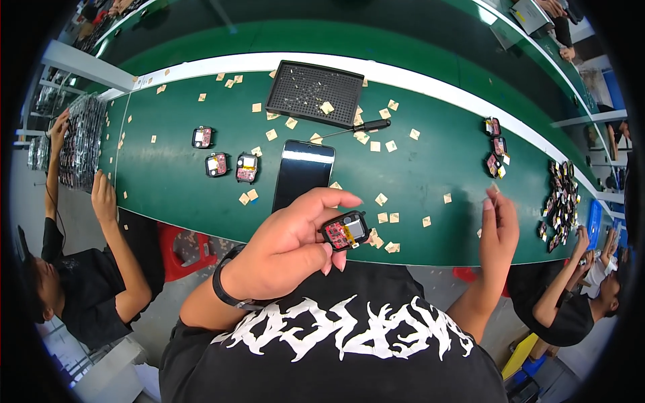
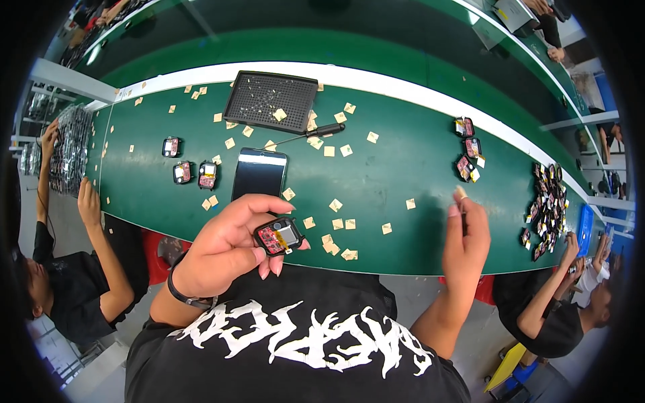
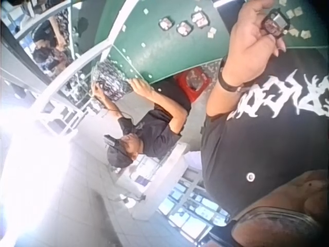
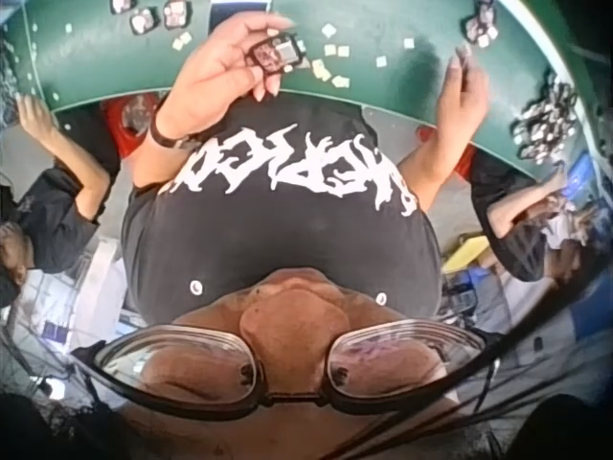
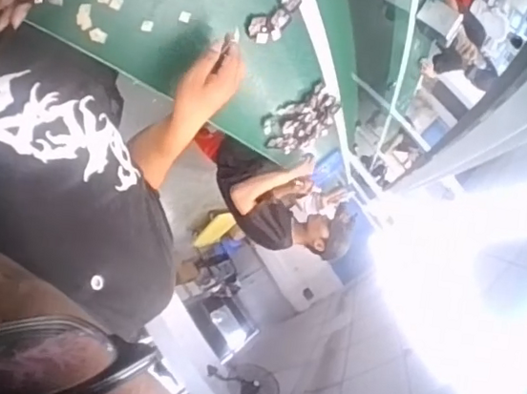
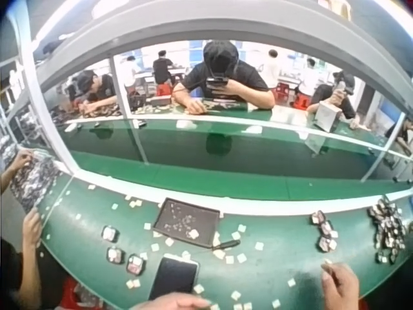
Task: Assembling small electronic modules, specifically placing batteries and boards into casings on a factory production line.
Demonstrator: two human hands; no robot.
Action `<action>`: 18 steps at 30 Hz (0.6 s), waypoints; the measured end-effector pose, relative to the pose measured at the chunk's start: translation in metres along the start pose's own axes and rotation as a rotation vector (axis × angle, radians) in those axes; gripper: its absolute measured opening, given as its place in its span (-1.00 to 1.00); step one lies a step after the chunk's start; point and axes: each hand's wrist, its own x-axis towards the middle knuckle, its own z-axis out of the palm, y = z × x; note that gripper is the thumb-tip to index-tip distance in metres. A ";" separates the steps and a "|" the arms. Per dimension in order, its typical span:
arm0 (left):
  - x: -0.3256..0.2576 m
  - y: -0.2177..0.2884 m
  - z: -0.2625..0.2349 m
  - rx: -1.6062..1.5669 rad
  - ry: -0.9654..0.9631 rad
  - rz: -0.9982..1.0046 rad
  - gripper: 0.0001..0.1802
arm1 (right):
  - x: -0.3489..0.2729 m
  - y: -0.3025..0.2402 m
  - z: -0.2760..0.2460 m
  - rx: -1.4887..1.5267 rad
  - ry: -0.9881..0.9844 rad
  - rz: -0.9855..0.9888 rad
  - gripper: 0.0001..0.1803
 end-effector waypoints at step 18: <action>0.000 -0.001 0.017 0.127 -0.009 -0.037 -0.42 | -0.053 -0.079 0.025 0.505 -0.668 -0.226 -0.82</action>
